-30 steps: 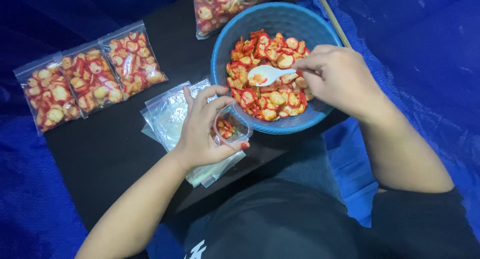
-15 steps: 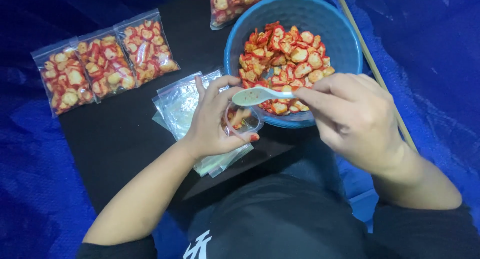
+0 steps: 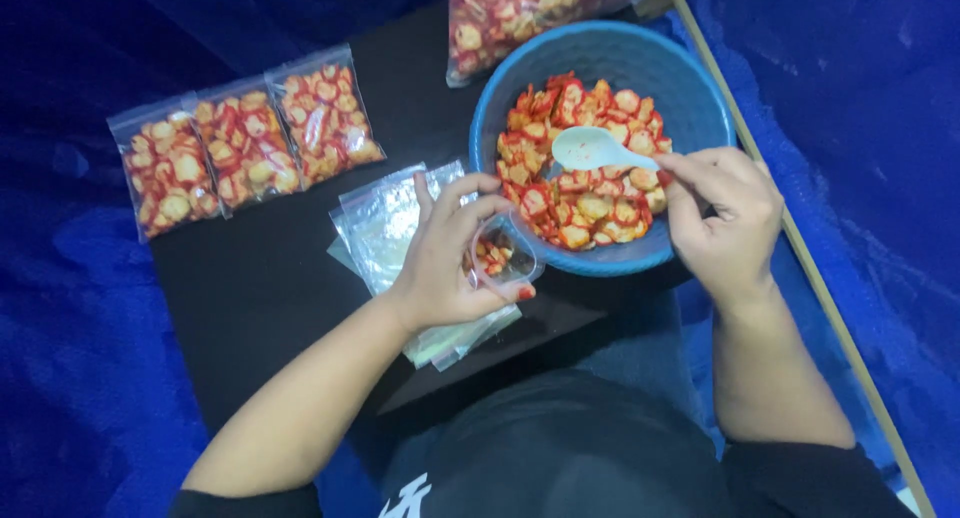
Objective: Filling small plastic bags with snacks from a bowl using a spoon and sealing them.
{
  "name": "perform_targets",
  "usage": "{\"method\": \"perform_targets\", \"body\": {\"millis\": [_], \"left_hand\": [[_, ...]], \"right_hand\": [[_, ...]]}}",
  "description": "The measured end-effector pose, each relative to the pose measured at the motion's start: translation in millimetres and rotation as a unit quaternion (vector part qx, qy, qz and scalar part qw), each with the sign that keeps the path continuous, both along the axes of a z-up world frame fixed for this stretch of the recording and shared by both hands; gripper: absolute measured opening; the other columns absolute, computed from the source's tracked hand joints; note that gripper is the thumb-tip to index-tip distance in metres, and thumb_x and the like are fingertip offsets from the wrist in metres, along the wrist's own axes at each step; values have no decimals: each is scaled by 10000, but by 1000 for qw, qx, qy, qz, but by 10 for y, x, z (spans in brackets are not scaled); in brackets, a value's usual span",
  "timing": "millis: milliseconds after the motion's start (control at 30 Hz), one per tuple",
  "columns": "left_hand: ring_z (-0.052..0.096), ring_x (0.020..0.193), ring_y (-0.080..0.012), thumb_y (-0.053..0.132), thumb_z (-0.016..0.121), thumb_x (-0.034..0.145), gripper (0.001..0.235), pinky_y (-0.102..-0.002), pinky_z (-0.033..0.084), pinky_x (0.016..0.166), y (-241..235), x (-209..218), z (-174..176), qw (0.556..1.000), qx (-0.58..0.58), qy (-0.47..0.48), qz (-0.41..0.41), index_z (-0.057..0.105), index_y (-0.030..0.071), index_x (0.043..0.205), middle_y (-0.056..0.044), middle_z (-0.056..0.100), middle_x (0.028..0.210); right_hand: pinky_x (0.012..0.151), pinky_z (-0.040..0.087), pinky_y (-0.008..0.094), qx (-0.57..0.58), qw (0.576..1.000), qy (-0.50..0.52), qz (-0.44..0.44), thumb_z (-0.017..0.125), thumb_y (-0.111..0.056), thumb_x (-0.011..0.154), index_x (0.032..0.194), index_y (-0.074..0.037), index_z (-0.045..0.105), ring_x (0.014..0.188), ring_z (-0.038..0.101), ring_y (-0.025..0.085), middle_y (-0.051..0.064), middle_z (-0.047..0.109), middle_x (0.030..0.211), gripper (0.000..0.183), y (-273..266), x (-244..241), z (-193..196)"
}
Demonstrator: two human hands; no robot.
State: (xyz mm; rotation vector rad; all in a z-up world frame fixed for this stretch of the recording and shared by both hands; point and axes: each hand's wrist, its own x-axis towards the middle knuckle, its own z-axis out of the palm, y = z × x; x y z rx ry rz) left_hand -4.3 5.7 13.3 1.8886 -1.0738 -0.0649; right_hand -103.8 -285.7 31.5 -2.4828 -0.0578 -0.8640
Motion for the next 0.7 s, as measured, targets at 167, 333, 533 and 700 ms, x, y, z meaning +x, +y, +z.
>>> {"method": "perform_targets", "body": {"millis": [167,333,533,700], "left_hand": [[541,1378,-337,488,804,770,709,-729,-70,1227,-30,28,6,1000,-13,-5,4,522,132,1315,-154,515,1398],[554,1362,-349,494,808,760,722,-725,-65,1225,-54,23,-23,1000,-19,-12,3,524,120,1308,-159,516,1384],[586,1253,-381,534,898,647,760,-805,-43,1141,-84,28,-31,998,-52,18,22,603,148,1231,-173,577,1313],[580,1265,-374,526,890,656,741,-795,-41,1144,-83,33,-57,998,-49,18,20,599,154,1226,-163,575,1308]], "right_hand": [[769,433,394,-27,1000,3,-6,711,87,946,1091,-22,824,898,704,273,131,750,1005,214,-46,51,-48],[794,429,414,-52,998,19,-13,702,51,937,1103,-70,814,915,705,264,96,757,1048,234,-84,16,-73],[777,458,357,-21,1000,-6,0,736,18,962,996,-109,821,809,695,307,57,719,865,157,-54,45,-22],[789,450,351,-23,1000,12,-5,716,3,970,1001,-113,821,816,693,293,37,720,861,160,-41,45,12]]}}
